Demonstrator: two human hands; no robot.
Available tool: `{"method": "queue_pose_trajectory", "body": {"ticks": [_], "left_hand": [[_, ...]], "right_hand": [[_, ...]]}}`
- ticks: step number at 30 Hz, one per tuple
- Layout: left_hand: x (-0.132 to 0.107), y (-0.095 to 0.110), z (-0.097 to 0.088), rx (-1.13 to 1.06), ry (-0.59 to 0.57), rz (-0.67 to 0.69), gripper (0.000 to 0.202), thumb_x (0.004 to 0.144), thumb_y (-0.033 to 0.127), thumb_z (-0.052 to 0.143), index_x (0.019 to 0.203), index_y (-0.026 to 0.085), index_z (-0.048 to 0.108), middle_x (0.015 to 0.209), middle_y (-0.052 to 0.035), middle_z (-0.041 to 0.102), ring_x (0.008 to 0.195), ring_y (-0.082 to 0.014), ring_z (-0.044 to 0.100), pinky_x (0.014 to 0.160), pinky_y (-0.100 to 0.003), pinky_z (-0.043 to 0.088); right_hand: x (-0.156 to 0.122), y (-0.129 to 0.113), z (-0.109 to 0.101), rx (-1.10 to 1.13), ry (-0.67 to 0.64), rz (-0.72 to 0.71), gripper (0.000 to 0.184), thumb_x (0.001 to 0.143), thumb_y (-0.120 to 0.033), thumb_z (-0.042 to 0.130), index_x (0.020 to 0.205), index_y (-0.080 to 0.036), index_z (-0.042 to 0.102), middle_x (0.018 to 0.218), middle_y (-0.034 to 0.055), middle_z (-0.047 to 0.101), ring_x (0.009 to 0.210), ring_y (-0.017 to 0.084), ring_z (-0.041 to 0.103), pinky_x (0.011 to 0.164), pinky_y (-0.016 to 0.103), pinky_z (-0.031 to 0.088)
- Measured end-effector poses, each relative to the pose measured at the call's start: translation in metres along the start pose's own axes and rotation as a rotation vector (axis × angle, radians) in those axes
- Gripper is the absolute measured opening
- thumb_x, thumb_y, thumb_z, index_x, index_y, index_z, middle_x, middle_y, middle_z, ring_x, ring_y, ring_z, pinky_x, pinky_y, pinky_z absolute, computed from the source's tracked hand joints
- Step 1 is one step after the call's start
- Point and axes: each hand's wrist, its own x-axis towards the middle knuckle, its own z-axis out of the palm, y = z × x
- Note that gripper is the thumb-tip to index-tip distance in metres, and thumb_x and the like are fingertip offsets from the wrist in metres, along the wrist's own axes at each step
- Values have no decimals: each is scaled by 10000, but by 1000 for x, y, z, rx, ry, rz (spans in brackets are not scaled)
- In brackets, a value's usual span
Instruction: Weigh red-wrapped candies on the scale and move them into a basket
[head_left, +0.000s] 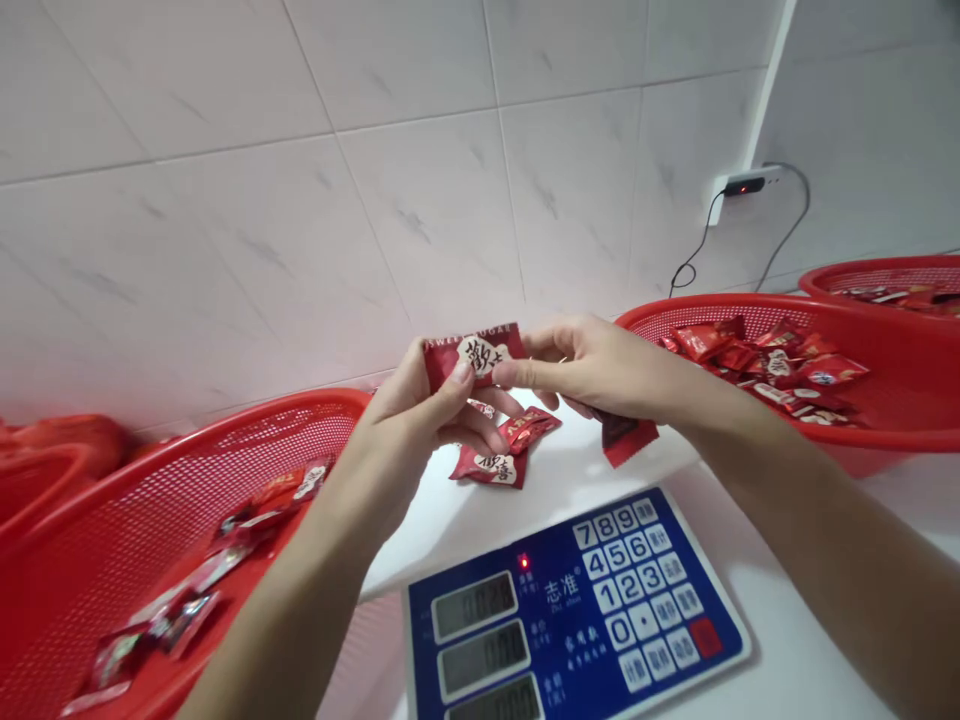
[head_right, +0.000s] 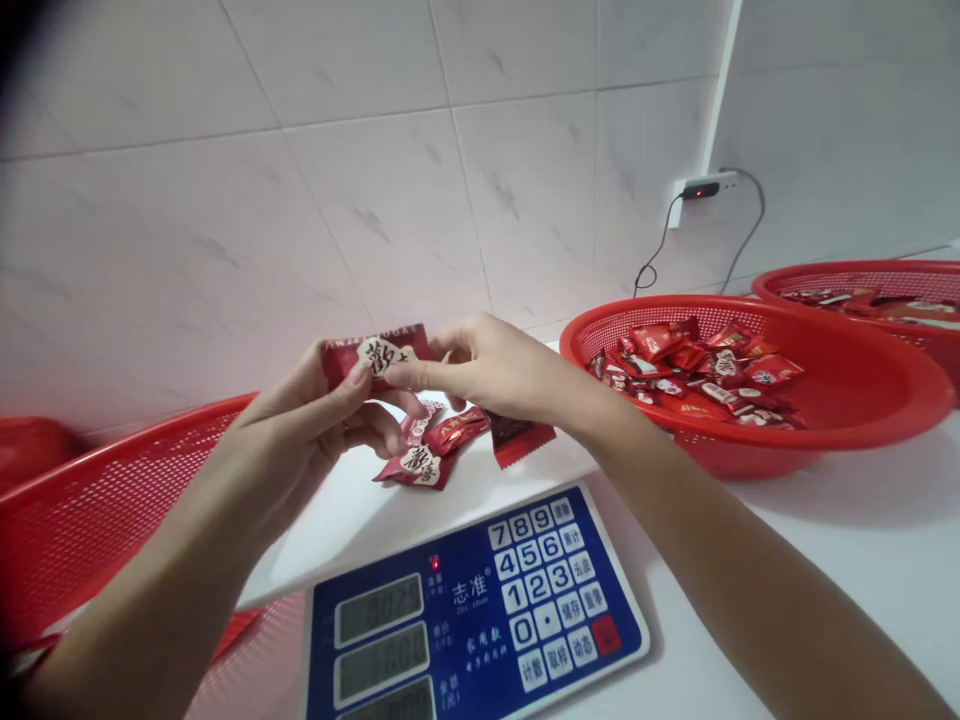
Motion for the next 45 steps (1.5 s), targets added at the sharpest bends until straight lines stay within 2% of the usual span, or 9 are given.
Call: {"method": "queue_pose_trajectory", "body": {"ticks": [6, 12, 16, 18, 20, 24, 28, 38, 45], "left_hand": [[-4, 7, -2, 12, -93, 60, 165, 1037, 328, 622, 941, 194, 606, 680, 5, 698, 576, -123, 680, 541, -191, 545], [-2, 9, -5, 137, 5, 187, 130, 979, 321, 706, 919, 216, 659, 680, 11, 706, 564, -119, 653, 523, -202, 519], [-4, 11, -6, 315, 120, 315, 147, 929, 191, 714, 990, 287, 807, 894, 2, 800, 846, -176, 749, 646, -236, 570], [-5, 11, -3, 339, 115, 332, 256, 916, 118, 660, 954, 295, 841, 1006, 9, 820, 1018, -205, 751, 818, -273, 607], [-6, 12, 0, 283, 120, 313, 315, 921, 80, 608, 935, 285, 848, 1040, 16, 823, 1042, -191, 748, 905, -275, 606], [-4, 14, 0, 88, 272, 217, 220, 959, 156, 630, 1062, 277, 783, 884, 12, 801, 808, -142, 744, 693, -210, 608], [1, 12, -9, 97, 224, 97, 132, 913, 307, 755, 887, 178, 742, 741, -6, 739, 664, -112, 696, 581, -163, 580], [4, 5, -10, 287, 257, 169, 78, 864, 146, 709, 820, 179, 653, 683, 8, 724, 614, -110, 663, 562, -178, 543], [10, -6, -16, 569, 312, -29, 92, 912, 186, 650, 831, 192, 608, 651, 1, 708, 581, -156, 659, 583, -274, 518]], "right_hand": [[2, -6, 6, 152, -85, -58, 258, 908, -362, 772, 828, -144, 661, 588, -64, 525, 482, 47, 403, 449, 199, 308], [0, -3, 3, 272, -143, 19, 363, 924, -461, 768, 810, -148, 625, 521, -69, 486, 406, 38, 387, 386, 182, 285], [-4, -5, 1, 309, -145, 173, 538, 982, -616, 624, 720, -151, 562, 526, -37, 485, 378, 21, 348, 343, 178, 226], [-3, -7, 1, 350, -110, 205, 454, 1021, -528, 614, 775, -148, 577, 539, -41, 498, 364, 16, 344, 338, 170, 218], [0, -10, 4, 372, -71, 183, 280, 1052, -351, 612, 861, -147, 594, 542, -53, 517, 352, 17, 364, 346, 158, 247], [6, -11, 9, 308, 134, 102, 176, 1019, -150, 639, 863, -157, 558, 493, -70, 532, 346, 23, 403, 360, 138, 297], [7, -9, 12, 199, 259, 85, 227, 971, -143, 707, 817, -161, 542, 470, -70, 554, 329, 19, 394, 330, 136, 261], [10, 0, 7, 178, 206, 91, 204, 1017, -191, 653, 824, -145, 606, 520, -56, 579, 337, 19, 397, 335, 162, 241], [10, 3, -1, 118, 520, 79, 121, 991, -132, 668, 874, -137, 639, 633, -40, 568, 405, 26, 420, 381, 196, 282]]}}
